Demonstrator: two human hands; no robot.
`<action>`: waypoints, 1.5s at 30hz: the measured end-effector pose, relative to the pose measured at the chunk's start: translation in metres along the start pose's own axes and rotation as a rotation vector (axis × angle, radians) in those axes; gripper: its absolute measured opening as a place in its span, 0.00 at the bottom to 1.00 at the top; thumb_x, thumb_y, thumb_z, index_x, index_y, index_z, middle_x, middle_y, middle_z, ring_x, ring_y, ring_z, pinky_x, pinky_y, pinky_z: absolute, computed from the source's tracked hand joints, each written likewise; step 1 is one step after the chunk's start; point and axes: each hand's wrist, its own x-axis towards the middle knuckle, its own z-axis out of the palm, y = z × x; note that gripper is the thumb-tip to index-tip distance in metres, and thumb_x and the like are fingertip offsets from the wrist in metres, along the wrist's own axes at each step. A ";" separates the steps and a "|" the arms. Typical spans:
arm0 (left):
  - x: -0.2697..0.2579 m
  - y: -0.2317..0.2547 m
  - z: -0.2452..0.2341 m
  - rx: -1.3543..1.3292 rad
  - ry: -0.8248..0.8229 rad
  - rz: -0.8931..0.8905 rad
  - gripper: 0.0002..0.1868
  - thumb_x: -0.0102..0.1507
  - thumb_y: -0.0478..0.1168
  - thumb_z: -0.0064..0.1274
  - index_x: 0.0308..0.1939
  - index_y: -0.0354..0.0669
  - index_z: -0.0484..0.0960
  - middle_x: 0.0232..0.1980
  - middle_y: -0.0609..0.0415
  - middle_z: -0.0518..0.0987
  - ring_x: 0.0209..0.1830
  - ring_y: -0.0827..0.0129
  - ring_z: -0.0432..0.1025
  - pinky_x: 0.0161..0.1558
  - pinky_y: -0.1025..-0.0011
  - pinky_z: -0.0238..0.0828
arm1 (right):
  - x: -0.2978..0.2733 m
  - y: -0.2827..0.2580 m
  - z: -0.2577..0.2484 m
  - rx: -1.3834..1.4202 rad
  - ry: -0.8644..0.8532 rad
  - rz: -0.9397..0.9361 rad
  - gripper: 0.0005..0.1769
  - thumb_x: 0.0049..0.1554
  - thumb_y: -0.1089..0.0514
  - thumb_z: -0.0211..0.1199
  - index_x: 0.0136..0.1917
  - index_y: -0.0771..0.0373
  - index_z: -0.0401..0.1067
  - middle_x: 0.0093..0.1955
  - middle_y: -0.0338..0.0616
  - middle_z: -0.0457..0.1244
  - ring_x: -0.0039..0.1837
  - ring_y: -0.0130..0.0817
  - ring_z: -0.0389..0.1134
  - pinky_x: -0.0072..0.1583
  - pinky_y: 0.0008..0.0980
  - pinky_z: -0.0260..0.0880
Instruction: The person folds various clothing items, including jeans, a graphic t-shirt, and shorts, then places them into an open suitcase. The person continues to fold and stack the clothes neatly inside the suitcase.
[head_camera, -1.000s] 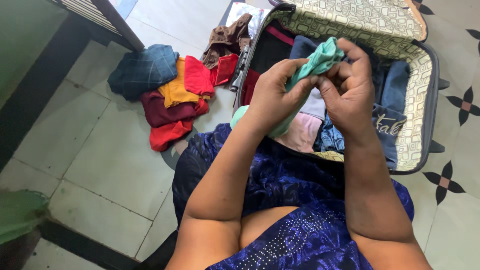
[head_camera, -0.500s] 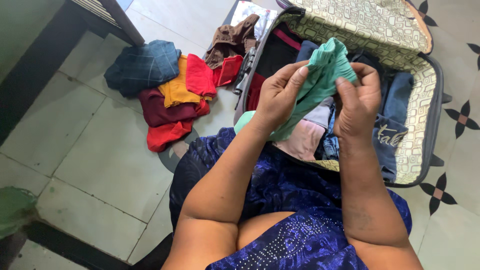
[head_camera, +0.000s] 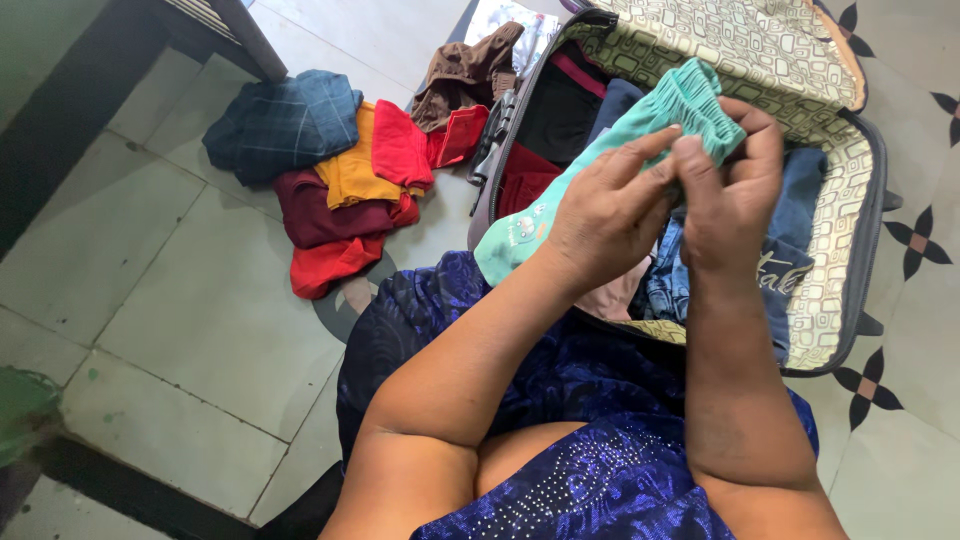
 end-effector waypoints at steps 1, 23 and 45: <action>0.000 -0.001 0.001 0.037 -0.018 0.028 0.25 0.67 0.35 0.53 0.69 0.46 0.71 0.67 0.48 0.75 0.55 0.57 0.76 0.55 0.65 0.74 | 0.003 0.000 -0.002 0.027 0.021 0.000 0.16 0.71 0.64 0.63 0.68 0.67 0.63 0.60 0.44 0.65 0.57 0.24 0.67 0.62 0.24 0.71; -0.008 -0.044 -0.001 0.030 0.069 0.163 0.19 0.61 0.30 0.56 0.53 0.48 0.69 0.58 0.55 0.77 0.51 0.57 0.76 0.54 0.60 0.72 | 0.034 -0.027 -0.103 0.147 0.393 -0.028 0.19 0.70 0.55 0.63 0.65 0.75 0.71 0.54 0.53 0.68 0.53 0.41 0.71 0.51 0.34 0.69; -0.023 -0.048 0.029 0.347 -0.148 0.013 0.06 0.56 0.41 0.59 0.31 0.44 0.81 0.50 0.50 0.77 0.55 0.53 0.71 0.65 0.53 0.63 | 0.030 -0.027 -0.072 0.122 0.265 -0.071 0.19 0.74 0.60 0.57 0.73 0.73 0.63 0.59 0.60 0.68 0.55 0.49 0.74 0.50 0.43 0.80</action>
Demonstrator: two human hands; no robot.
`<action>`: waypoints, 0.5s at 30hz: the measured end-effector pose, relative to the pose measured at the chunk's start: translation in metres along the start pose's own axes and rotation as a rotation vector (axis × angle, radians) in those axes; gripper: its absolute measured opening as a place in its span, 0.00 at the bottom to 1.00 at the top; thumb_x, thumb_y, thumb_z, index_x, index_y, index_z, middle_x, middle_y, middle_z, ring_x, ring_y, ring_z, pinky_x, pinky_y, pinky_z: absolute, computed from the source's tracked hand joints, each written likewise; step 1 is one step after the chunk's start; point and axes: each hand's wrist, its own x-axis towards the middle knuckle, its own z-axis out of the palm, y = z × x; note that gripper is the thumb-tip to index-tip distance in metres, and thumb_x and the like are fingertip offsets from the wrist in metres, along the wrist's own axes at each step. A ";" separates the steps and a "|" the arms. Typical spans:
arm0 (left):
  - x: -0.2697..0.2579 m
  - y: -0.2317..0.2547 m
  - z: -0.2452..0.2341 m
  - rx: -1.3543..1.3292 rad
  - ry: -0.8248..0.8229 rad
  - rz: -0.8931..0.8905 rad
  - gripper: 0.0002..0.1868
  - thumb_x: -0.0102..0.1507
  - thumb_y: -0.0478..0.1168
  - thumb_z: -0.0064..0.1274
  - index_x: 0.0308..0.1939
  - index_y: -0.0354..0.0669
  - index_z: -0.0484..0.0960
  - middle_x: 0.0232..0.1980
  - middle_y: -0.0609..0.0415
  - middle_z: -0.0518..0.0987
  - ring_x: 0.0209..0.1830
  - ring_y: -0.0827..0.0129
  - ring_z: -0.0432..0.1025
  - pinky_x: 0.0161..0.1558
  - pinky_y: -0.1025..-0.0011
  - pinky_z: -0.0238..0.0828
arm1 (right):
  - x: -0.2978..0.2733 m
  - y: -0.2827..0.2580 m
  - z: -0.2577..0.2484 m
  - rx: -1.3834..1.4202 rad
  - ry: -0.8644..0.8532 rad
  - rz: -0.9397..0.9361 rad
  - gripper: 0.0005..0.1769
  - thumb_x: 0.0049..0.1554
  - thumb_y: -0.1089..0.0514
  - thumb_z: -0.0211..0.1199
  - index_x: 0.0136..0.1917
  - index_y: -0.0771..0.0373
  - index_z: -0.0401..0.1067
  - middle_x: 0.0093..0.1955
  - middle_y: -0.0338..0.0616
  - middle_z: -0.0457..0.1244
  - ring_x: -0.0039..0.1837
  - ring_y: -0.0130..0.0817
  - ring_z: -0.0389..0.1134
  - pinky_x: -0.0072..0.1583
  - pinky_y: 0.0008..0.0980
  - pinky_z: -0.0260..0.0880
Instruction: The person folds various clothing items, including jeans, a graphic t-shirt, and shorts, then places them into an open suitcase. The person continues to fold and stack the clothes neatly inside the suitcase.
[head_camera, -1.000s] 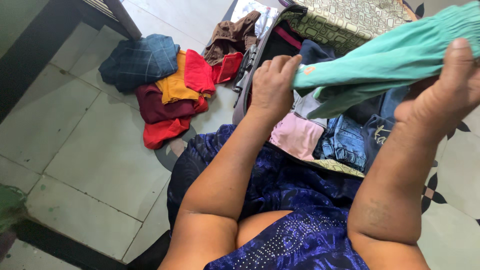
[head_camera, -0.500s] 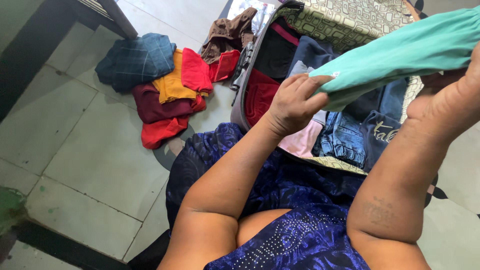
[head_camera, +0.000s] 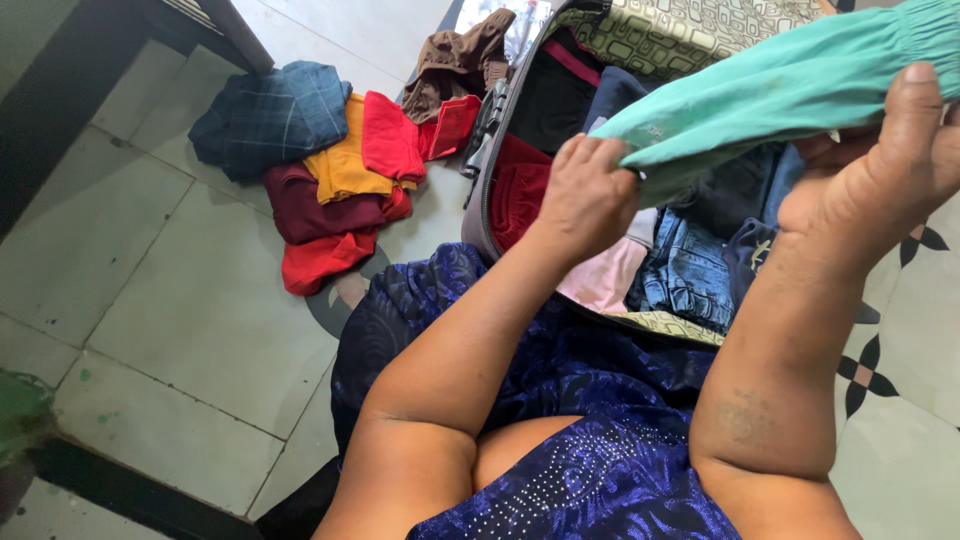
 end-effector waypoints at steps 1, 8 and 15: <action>0.002 -0.007 0.000 0.041 -0.039 -0.028 0.06 0.55 0.41 0.59 0.29 0.44 0.81 0.47 0.50 0.77 0.53 0.53 0.71 0.64 0.53 0.63 | 0.002 0.003 -0.003 0.001 -0.002 0.003 0.19 0.74 0.60 0.58 0.74 0.72 0.62 0.59 0.60 0.68 0.55 0.49 0.74 0.49 0.42 0.79; 0.020 -0.056 -0.059 0.086 0.221 -0.159 0.07 0.56 0.38 0.59 0.35 0.42 0.79 0.45 0.49 0.78 0.51 0.50 0.71 0.62 0.52 0.60 | 0.043 0.047 -0.015 0.146 0.062 0.309 0.20 0.64 0.60 0.60 0.68 0.59 0.62 0.61 0.49 0.67 0.61 0.47 0.75 0.53 0.49 0.83; 0.025 -0.051 -0.078 0.047 0.282 -0.064 0.06 0.62 0.34 0.59 0.42 0.47 0.81 0.53 0.58 0.80 0.67 0.57 0.68 0.75 0.50 0.51 | 0.048 0.090 -0.060 0.487 0.042 0.504 0.26 0.64 0.57 0.60 0.75 0.63 0.66 0.68 0.48 0.66 0.68 0.48 0.69 0.67 0.49 0.72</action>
